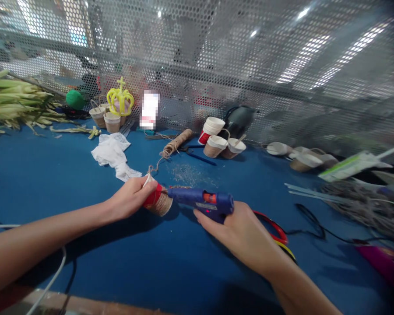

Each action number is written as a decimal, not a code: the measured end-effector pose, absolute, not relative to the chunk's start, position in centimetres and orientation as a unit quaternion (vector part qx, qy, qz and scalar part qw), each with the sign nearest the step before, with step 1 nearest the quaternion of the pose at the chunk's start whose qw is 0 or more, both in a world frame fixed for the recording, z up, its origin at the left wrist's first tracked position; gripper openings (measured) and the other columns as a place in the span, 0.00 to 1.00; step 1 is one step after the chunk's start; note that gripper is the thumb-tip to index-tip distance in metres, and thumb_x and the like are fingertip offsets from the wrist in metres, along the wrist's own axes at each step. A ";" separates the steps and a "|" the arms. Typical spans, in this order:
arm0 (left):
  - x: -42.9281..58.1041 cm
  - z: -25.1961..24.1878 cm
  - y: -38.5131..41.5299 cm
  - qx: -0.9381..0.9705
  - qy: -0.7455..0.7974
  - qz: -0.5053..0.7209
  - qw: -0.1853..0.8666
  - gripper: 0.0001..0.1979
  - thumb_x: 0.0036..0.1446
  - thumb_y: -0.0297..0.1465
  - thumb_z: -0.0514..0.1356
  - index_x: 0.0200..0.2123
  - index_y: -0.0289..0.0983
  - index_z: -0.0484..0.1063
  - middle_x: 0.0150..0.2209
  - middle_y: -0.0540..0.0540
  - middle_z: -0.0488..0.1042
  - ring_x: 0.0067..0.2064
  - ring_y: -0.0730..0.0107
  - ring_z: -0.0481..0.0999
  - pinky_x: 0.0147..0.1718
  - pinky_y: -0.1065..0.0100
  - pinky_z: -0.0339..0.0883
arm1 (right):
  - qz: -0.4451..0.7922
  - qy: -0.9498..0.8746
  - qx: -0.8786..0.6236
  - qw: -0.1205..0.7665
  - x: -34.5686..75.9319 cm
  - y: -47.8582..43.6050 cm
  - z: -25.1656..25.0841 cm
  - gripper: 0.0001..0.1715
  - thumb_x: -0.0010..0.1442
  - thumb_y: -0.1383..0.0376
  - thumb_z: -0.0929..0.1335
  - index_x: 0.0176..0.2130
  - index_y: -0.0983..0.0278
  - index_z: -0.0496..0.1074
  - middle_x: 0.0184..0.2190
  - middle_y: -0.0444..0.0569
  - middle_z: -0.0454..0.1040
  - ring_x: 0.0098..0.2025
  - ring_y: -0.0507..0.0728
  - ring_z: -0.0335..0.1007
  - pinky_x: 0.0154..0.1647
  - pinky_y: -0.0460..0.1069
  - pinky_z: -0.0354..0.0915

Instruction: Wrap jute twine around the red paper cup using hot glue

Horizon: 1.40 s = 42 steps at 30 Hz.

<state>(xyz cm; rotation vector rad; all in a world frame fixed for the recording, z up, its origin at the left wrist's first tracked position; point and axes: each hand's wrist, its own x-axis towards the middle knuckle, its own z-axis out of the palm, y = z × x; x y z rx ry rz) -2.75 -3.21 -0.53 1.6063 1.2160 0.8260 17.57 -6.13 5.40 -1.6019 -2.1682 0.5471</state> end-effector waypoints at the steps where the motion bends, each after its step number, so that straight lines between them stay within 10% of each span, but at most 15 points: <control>1: -2.7 -0.5 -3.2 0.655 0.494 0.336 0.462 0.20 0.55 0.40 0.44 0.29 0.31 0.67 0.22 0.50 0.65 0.23 0.75 0.61 0.22 0.72 0.56 | 0.196 -0.773 -0.569 0.201 17.5 -6.0 5.4 0.13 0.49 0.63 0.63 0.17 0.63 0.58 0.15 0.40 0.55 0.17 0.47 0.48 0.14 0.42 0.53; 20: -2.7 -0.5 -3.5 0.667 0.486 0.339 0.452 0.19 0.55 0.40 0.44 0.25 0.33 0.64 0.21 0.52 0.61 0.24 0.76 0.59 0.23 0.73 0.56 | 0.340 -0.716 -0.573 0.209 18.3 -3.9 4.9 0.16 0.51 0.60 0.63 0.18 0.64 0.61 0.10 0.40 0.61 0.15 0.49 0.59 0.21 0.45 0.59; 27: -2.6 0.0 -3.7 0.659 0.474 0.354 0.465 0.18 0.55 0.40 0.45 0.30 0.32 0.66 0.24 0.50 0.66 0.25 0.74 0.63 0.27 0.71 0.61 | 0.358 -0.628 -0.615 0.316 20.8 0.1 2.9 0.12 0.49 0.58 0.66 0.28 0.66 0.67 0.27 0.48 0.71 0.26 0.50 0.66 0.27 0.45 0.62; 36: -2.7 0.0 -4.1 0.689 0.431 0.367 0.453 0.17 0.56 0.39 0.45 0.27 0.32 0.66 0.24 0.49 0.66 0.27 0.74 0.64 0.28 0.72 0.62 | 0.291 -0.621 -0.683 0.252 21.3 4.1 0.9 0.16 0.52 0.59 0.64 0.19 0.64 0.62 0.13 0.44 0.63 0.14 0.49 0.59 0.17 0.46 0.58; 42: -2.6 0.1 -4.5 0.712 0.427 0.362 0.424 0.18 0.56 0.39 0.45 0.25 0.33 0.65 0.24 0.50 0.66 0.26 0.75 0.63 0.27 0.73 0.61 | 0.215 -0.672 -0.660 0.259 20.5 4.3 2.0 0.14 0.50 0.64 0.66 0.17 0.64 0.64 0.19 0.51 0.67 0.30 0.57 0.67 0.28 0.49 0.58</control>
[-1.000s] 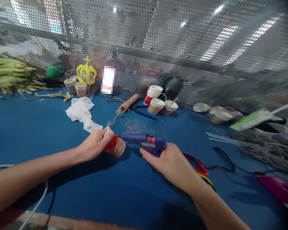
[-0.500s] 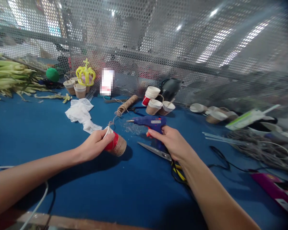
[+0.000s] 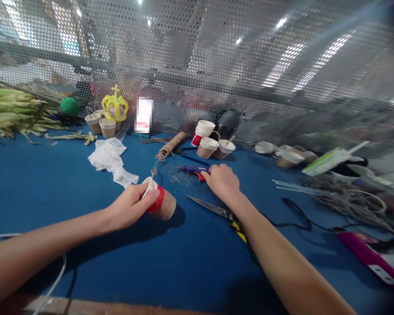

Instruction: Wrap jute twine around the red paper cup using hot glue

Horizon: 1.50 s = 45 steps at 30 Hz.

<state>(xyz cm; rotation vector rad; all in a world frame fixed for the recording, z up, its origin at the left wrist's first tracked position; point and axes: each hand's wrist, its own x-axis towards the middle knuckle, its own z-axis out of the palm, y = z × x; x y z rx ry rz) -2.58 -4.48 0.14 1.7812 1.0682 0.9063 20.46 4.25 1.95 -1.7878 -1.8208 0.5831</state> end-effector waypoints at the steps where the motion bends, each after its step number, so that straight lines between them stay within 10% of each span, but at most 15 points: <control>1: -2.6 0.1 -4.5 0.717 0.426 0.358 0.419 0.18 0.56 0.38 0.45 0.25 0.33 0.65 0.24 0.50 0.66 0.26 0.76 0.63 0.27 0.73 0.61 | 0.217 -0.688 -0.642 0.259 19.7 3.6 2.4 0.13 0.51 0.63 0.66 0.18 0.64 0.66 0.21 0.52 0.69 0.32 0.58 0.66 0.30 0.50 0.59; 12: -2.2 1.0 -5.8 0.791 0.406 0.285 0.357 0.14 0.56 0.33 0.44 0.22 0.35 0.59 0.20 0.54 0.58 0.22 0.79 0.56 0.22 0.74 0.52 | 0.488 -0.722 -0.360 0.335 12.9 -2.2 3.3 0.11 0.52 0.62 0.65 0.35 0.65 0.71 0.42 0.50 0.69 0.44 0.54 0.63 0.45 0.49 0.59; 23: -1.7 0.9 -4.5 0.468 0.409 0.361 0.695 0.16 0.52 0.41 0.52 0.26 0.32 0.65 0.21 0.52 0.64 0.21 0.80 0.60 0.21 0.76 0.53 | 0.478 -0.633 -0.389 0.468 14.8 -2.4 4.5 0.05 0.50 0.64 0.67 0.26 0.63 0.71 0.26 0.43 0.72 0.31 0.49 0.65 0.36 0.46 0.61; 45: -1.9 1.1 -5.6 0.607 0.401 0.350 0.590 0.18 0.54 0.42 0.48 0.27 0.33 0.65 0.22 0.53 0.62 0.23 0.79 0.57 0.23 0.76 0.55 | 0.425 -0.688 -0.440 0.390 15.0 -1.9 2.9 0.11 0.50 0.59 0.66 0.27 0.65 0.70 0.25 0.44 0.70 0.30 0.51 0.64 0.35 0.48 0.60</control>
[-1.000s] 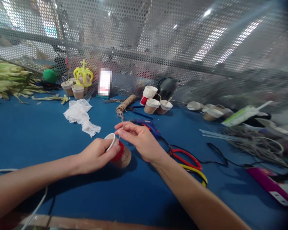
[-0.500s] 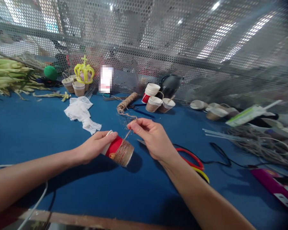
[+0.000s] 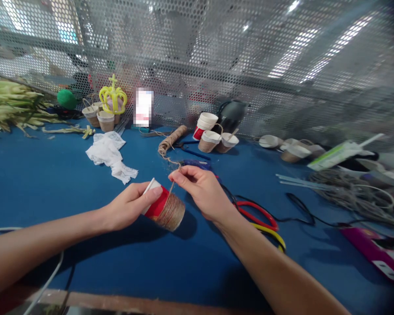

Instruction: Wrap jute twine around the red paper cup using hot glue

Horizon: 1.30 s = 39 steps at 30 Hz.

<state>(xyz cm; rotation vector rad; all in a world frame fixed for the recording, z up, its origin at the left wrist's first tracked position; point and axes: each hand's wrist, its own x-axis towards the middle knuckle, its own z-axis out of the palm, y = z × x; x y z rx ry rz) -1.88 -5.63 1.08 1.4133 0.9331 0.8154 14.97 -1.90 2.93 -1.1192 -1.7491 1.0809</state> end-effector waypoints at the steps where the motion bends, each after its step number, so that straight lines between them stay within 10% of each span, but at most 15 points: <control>1: -1.9 1.1 -5.7 0.612 0.395 0.353 0.587 0.18 0.54 0.42 0.48 0.27 0.33 0.65 0.23 0.53 0.62 0.23 0.79 0.57 0.24 0.76 0.56 | 0.430 -0.688 -0.440 0.385 14.9 -1.9 2.9 0.11 0.50 0.59 0.66 0.27 0.65 0.70 0.25 0.44 0.69 0.30 0.51 0.63 0.35 0.48 0.60; 39: -2.4 0.5 -5.9 0.654 0.367 0.375 0.544 0.16 0.56 0.40 0.47 0.29 0.34 0.66 0.25 0.52 0.65 0.25 0.78 0.59 0.25 0.76 0.57 | 0.431 -0.698 -0.459 0.340 14.7 -2.6 3.3 0.12 0.51 0.59 0.65 0.23 0.65 0.65 0.21 0.42 0.64 0.24 0.49 0.57 0.27 0.46 0.56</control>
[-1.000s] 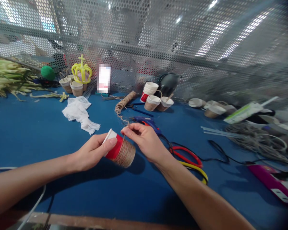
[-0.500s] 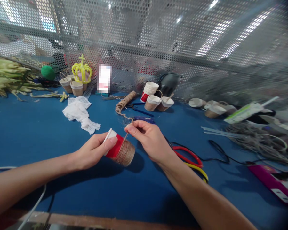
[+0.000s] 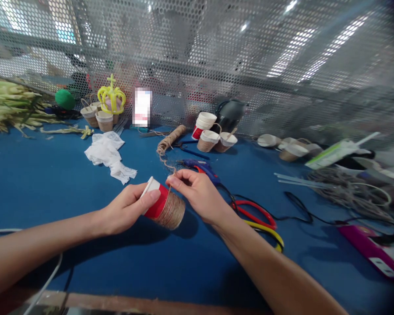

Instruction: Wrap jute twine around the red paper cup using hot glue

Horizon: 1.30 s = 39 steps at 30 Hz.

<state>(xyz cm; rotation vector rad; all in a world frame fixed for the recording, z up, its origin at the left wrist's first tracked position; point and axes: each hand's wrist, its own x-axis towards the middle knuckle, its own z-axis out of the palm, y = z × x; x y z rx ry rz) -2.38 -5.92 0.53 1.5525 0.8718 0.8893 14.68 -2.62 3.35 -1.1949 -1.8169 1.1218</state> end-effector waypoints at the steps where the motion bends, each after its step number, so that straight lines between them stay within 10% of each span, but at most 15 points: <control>1: -2.4 0.5 -5.9 0.656 0.365 0.377 0.542 0.16 0.56 0.39 0.47 0.29 0.34 0.66 0.25 0.52 0.64 0.24 0.79 0.59 0.25 0.76 0.57 | 0.435 -0.698 -0.457 0.339 14.6 -2.6 3.3 0.13 0.51 0.59 0.65 0.22 0.65 0.64 0.21 0.41 0.63 0.23 0.49 0.56 0.26 0.46 0.56; 18: -2.4 0.4 -5.9 0.656 0.352 0.368 0.557 0.16 0.56 0.39 0.46 0.28 0.33 0.64 0.25 0.51 0.62 0.27 0.77 0.58 0.28 0.74 0.56 | 0.413 -0.724 -0.465 0.299 14.4 -2.8 3.0 0.14 0.54 0.59 0.62 0.22 0.66 0.62 0.19 0.41 0.60 0.21 0.48 0.53 0.22 0.44 0.54; 27: -2.3 0.9 -3.6 0.662 0.457 0.255 0.536 0.20 0.54 0.43 0.45 0.28 0.33 0.65 0.24 0.50 0.66 0.26 0.74 0.63 0.27 0.72 0.58 | 0.158 -0.796 -0.557 0.177 16.5 -0.4 4.4 0.15 0.56 0.61 0.59 0.27 0.66 0.70 0.26 0.49 0.73 0.28 0.54 0.66 0.30 0.47 0.58; 39: -8.0 4.1 2.0 0.748 0.663 -0.012 0.013 0.28 0.54 0.46 0.39 0.31 0.32 0.70 0.31 0.34 0.73 0.35 0.50 0.72 0.30 0.59 0.61 | 0.074 -0.718 -0.692 0.019 22.2 4.1 3.5 0.09 0.51 0.65 0.67 0.32 0.70 0.70 0.33 0.53 0.72 0.37 0.59 0.67 0.36 0.52 0.61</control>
